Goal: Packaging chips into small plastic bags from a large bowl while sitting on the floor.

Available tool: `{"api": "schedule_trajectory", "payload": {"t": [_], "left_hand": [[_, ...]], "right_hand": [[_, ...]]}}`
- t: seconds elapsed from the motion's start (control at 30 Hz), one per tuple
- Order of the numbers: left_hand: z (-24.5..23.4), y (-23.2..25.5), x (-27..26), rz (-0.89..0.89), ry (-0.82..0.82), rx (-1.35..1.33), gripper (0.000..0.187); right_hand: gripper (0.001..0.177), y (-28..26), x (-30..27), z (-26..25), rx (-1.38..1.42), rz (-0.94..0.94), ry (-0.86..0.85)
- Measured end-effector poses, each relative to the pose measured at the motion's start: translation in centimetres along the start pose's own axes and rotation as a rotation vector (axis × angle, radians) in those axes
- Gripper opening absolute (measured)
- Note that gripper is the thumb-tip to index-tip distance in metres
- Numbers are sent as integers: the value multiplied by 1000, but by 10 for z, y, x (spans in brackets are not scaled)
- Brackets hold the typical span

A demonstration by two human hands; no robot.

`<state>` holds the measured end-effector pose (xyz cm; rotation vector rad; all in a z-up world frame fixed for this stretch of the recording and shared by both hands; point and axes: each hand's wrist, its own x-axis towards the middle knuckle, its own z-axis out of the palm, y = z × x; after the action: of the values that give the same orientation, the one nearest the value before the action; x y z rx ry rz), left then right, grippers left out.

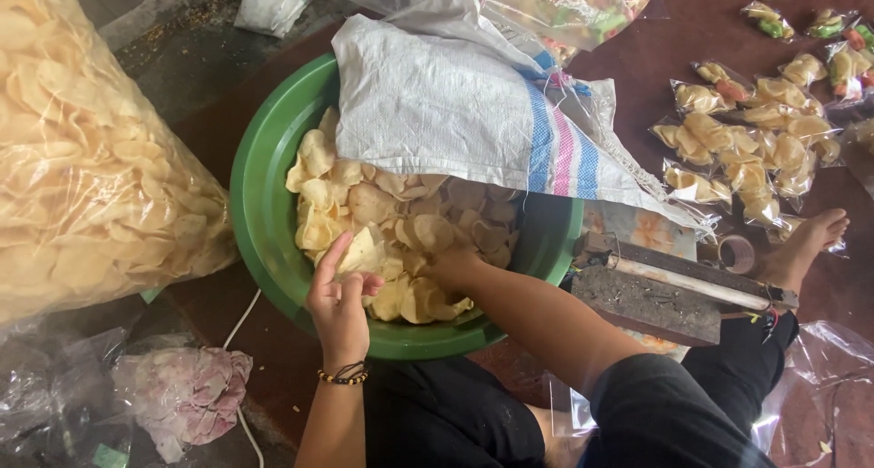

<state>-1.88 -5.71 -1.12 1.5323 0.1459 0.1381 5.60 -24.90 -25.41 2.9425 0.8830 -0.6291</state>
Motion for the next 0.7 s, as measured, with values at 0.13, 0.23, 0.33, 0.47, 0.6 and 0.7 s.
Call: {"api": "schedule_trajectory", "payload": {"t": [0.13,0.23,0.33,0.47,0.6,0.7], "left_hand": [[1,-1,-1,25,-12,13,57],[3,-4,-2,39,-19,35,56],[1,-9,0,40,-31,34,55],[0,-13,1,-9,-72,-3,57],[-3,-19,3,1,-149,-9,57],[1,-8,3,-66,-290,22,59]], "right_hand": [[83,-18,-22,-58,139,-86,-381],[76,-11,-20,-57,207,-145,-353],[64,-7,-17,-41,364,-144,-338],[40,4,-38,-78,674,6,-258],[47,0,-101,-167,729,23,108],[25,-2,-139,-200,1000,64,445]]}}
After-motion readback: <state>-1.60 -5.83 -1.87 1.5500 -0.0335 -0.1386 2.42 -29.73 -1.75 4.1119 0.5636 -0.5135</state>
